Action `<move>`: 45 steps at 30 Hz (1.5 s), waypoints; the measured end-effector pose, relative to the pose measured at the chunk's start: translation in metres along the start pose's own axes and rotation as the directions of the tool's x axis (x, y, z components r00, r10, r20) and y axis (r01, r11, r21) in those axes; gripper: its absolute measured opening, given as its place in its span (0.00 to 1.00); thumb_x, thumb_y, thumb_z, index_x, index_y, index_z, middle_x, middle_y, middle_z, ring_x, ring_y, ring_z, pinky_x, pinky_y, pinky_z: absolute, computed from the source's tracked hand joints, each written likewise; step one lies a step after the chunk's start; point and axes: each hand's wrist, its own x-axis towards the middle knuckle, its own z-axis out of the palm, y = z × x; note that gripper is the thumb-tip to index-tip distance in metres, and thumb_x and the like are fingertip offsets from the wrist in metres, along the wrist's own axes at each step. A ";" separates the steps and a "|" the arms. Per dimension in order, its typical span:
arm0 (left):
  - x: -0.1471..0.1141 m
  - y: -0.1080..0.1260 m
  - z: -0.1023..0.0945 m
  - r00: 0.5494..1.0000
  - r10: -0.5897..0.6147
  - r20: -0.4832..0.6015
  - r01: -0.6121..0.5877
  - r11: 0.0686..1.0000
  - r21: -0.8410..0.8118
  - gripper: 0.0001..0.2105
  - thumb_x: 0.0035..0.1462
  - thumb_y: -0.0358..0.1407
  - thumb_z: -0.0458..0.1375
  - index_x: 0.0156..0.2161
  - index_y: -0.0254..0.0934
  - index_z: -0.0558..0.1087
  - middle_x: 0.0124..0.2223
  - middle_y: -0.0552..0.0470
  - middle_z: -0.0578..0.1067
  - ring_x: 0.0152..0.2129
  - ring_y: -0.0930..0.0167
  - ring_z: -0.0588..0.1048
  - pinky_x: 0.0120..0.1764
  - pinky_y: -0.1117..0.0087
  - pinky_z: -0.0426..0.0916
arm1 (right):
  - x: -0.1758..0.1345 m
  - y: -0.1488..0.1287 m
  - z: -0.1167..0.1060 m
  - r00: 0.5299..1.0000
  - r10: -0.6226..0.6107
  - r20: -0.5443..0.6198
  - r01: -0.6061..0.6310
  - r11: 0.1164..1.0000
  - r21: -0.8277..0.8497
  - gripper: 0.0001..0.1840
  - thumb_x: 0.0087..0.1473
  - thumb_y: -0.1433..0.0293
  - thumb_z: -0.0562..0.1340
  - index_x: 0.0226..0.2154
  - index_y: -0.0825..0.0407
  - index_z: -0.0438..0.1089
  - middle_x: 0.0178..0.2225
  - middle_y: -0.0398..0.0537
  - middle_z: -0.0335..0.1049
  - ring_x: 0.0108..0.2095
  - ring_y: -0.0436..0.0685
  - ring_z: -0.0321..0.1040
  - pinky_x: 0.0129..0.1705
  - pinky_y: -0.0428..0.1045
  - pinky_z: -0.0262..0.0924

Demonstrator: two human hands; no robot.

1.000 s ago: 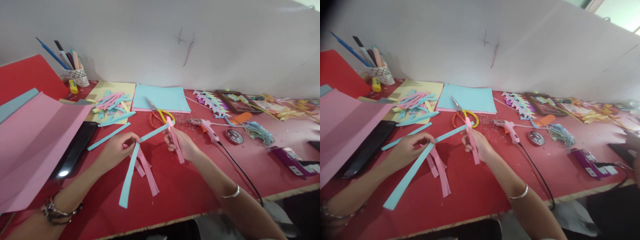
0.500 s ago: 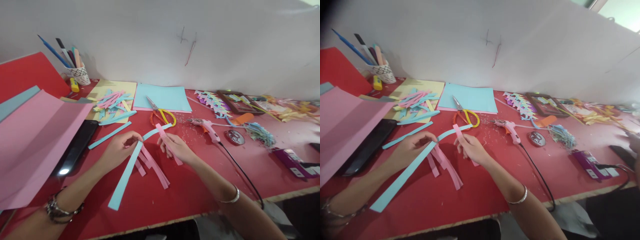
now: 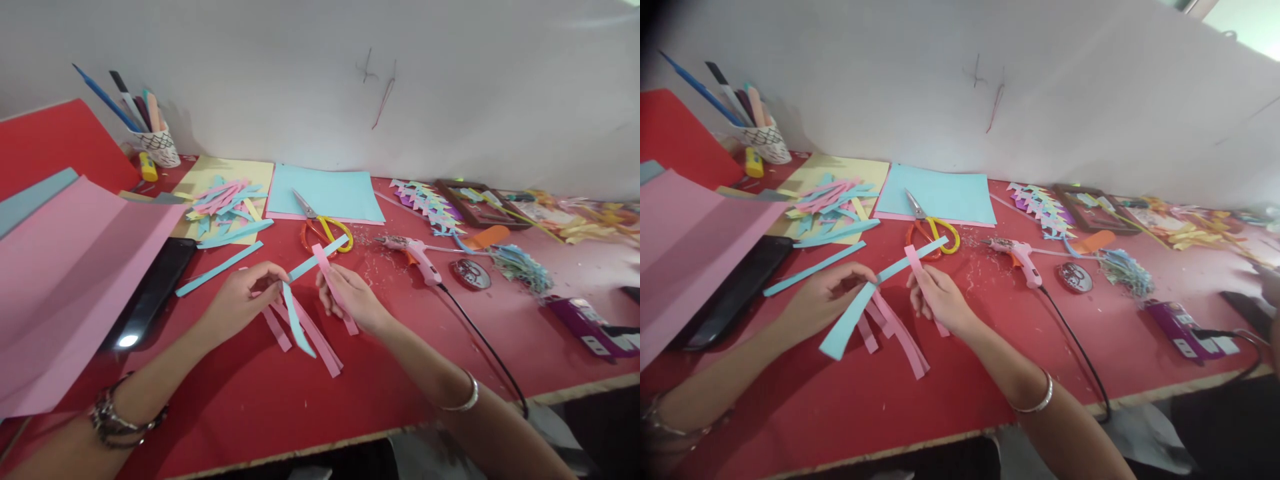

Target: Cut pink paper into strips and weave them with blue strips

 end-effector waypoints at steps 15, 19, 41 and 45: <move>-0.001 0.003 0.001 0.999 0.038 -0.038 -0.037 0.999 0.014 0.08 0.53 0.40 0.49 0.32 0.39 0.67 0.27 0.55 0.73 0.25 0.74 0.71 0.28 0.76 0.65 | -0.002 -0.001 0.003 0.994 0.000 0.109 0.005 0.999 -0.046 0.16 0.55 0.65 0.48 0.20 0.53 0.59 0.13 0.35 0.57 0.11 0.41 0.51 0.13 0.39 0.45; -0.001 0.004 0.001 0.999 0.033 -0.028 -0.034 0.999 -0.030 0.06 0.53 0.37 0.50 0.34 0.39 0.66 0.28 0.56 0.73 0.24 0.75 0.72 0.28 0.76 0.66 | -0.004 0.002 0.004 0.991 -0.005 0.134 0.026 0.988 -0.152 0.15 0.55 0.66 0.48 0.20 0.53 0.59 0.14 0.35 0.57 0.11 0.41 0.50 0.14 0.40 0.45; 0.001 0.007 0.001 0.995 -0.088 0.040 0.094 0.982 -0.166 0.11 0.50 0.40 0.51 0.38 0.38 0.67 0.30 0.54 0.76 0.25 0.71 0.75 0.32 0.71 0.70 | -0.007 0.003 0.003 0.954 -0.158 0.254 0.276 0.790 -0.547 0.18 0.56 0.62 0.45 0.19 0.52 0.50 0.18 0.38 0.50 0.21 0.45 0.48 0.23 0.43 0.44; 0.001 0.006 0.001 0.994 -0.106 0.042 0.112 0.976 -0.185 0.12 0.49 0.40 0.52 0.38 0.38 0.68 0.30 0.53 0.77 0.24 0.71 0.76 0.31 0.71 0.71 | -0.007 0.003 0.001 0.951 -0.160 0.266 0.284 0.792 -0.540 0.18 0.56 0.62 0.46 0.19 0.52 0.51 0.19 0.38 0.49 0.21 0.45 0.47 0.23 0.43 0.44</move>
